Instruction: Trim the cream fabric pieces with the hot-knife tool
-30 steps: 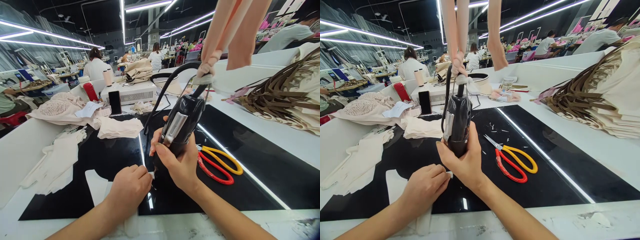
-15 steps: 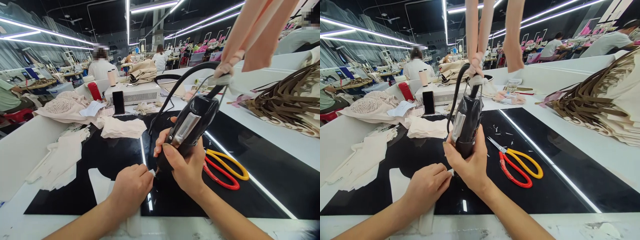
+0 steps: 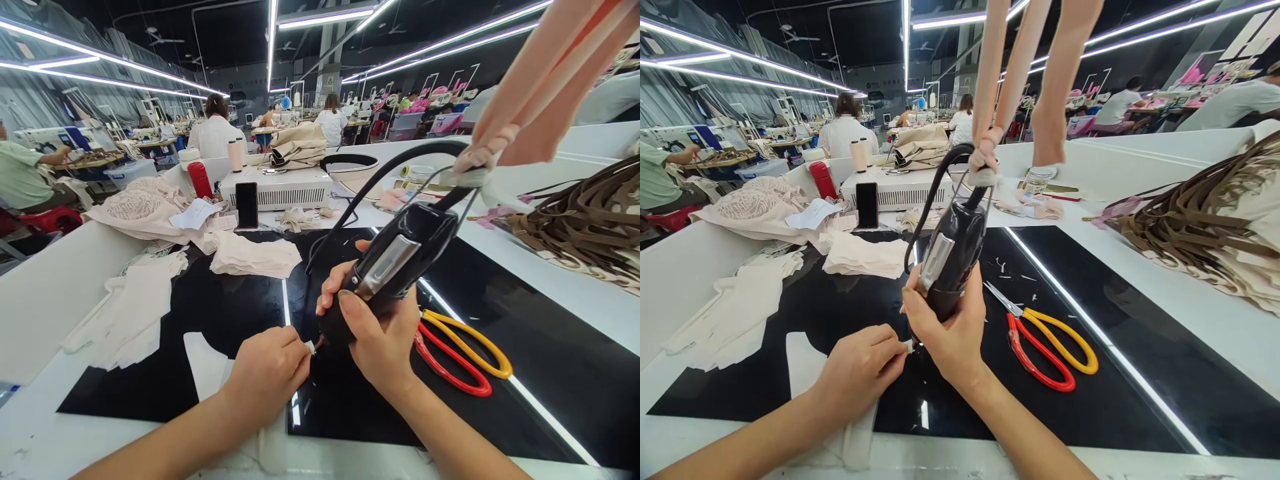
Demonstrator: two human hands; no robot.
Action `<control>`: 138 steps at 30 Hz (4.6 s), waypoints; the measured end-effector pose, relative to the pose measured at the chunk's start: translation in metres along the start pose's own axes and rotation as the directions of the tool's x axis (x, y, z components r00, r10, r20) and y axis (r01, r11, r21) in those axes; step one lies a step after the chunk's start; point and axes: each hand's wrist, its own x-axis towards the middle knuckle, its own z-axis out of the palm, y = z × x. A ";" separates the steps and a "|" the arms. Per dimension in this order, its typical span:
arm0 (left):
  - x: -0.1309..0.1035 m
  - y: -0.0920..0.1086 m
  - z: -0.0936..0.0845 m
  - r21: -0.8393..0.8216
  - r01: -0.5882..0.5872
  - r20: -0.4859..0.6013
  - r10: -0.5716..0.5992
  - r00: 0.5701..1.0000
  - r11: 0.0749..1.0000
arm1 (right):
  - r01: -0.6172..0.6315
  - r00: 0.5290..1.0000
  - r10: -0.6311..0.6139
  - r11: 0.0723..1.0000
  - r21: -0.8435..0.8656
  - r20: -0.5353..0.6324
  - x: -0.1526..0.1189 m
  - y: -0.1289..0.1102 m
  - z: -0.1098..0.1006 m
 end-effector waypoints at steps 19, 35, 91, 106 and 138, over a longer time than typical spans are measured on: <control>0.001 0.002 -0.001 0.164 -0.115 0.008 0.115 0.993 0.980 | -0.012 1.000 0.012 0.999 0.049 -0.009 -0.002 -0.002 -0.001; 0.003 -0.001 -0.002 0.170 -0.084 -0.030 0.091 0.995 0.982 | -0.010 1.000 0.011 0.999 0.036 -0.014 -0.004 -0.001 -0.005; -0.001 -0.005 -0.011 0.099 -0.166 0.048 0.162 0.986 0.981 | -0.001 1.000 0.002 0.999 0.045 -0.022 0.003 -0.004 0.002; -0.001 -0.007 -0.013 0.021 -0.109 0.085 0.107 0.991 0.994 | 0.012 1.000 -0.013 0.998 0.059 0.016 -0.005 -0.003 0.002; -0.024 -0.016 -0.021 0.067 -0.084 0.015 0.083 0.996 0.994 | -0.005 0.998 -0.001 0.996 0.088 0.070 -0.002 0.013 0.021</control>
